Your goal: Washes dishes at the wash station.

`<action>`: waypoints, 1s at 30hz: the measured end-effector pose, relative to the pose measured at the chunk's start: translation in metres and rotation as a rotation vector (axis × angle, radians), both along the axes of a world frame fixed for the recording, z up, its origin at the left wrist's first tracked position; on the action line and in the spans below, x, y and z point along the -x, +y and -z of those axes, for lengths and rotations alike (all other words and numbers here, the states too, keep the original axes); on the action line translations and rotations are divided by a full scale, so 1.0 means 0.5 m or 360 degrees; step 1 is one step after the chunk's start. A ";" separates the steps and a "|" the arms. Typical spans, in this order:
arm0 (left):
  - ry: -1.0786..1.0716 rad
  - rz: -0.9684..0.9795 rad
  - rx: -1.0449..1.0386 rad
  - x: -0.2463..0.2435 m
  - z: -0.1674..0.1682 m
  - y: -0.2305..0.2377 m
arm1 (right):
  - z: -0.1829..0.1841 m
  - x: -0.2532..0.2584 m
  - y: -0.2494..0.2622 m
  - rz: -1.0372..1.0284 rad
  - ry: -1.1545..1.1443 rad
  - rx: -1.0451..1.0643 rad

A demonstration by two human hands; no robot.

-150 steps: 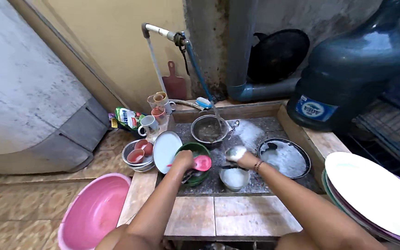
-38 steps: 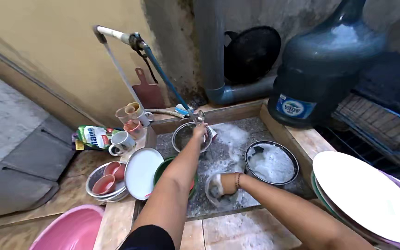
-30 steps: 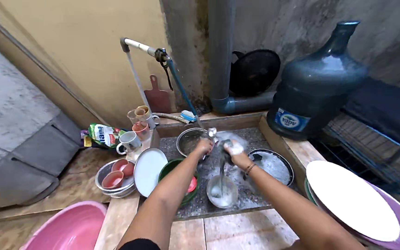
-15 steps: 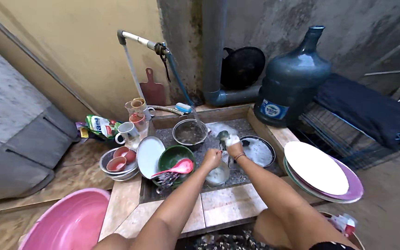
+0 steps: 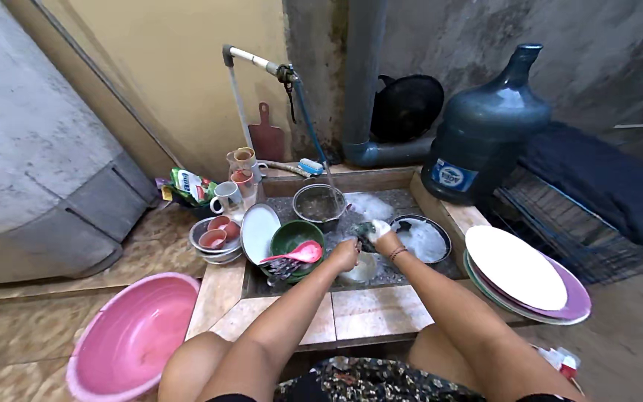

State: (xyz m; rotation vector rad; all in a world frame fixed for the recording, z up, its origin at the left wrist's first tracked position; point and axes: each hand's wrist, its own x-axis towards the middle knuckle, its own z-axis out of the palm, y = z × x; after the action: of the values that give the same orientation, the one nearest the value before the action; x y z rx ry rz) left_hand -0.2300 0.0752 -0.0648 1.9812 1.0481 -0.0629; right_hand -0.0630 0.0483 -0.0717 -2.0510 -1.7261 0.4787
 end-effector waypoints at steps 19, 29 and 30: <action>-0.0668 -0.0469 0.1090 -0.019 0.082 -0.016 | -0.008 0.040 0.024 0.0802 0.2353 -0.0605; -0.0591 -0.0359 0.0787 0.030 0.048 0.006 | 0.017 0.047 0.007 -0.0249 0.0455 -0.0216; -0.0554 -0.0335 0.0754 0.037 0.047 0.007 | 0.019 0.052 0.008 -0.0240 0.0464 -0.0217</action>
State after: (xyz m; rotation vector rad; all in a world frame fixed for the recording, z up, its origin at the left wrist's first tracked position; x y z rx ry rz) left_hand -0.2485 0.0787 -0.0882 1.3876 0.9062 0.1329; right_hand -0.0888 0.0523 -0.0811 -1.6719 -1.6913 0.6528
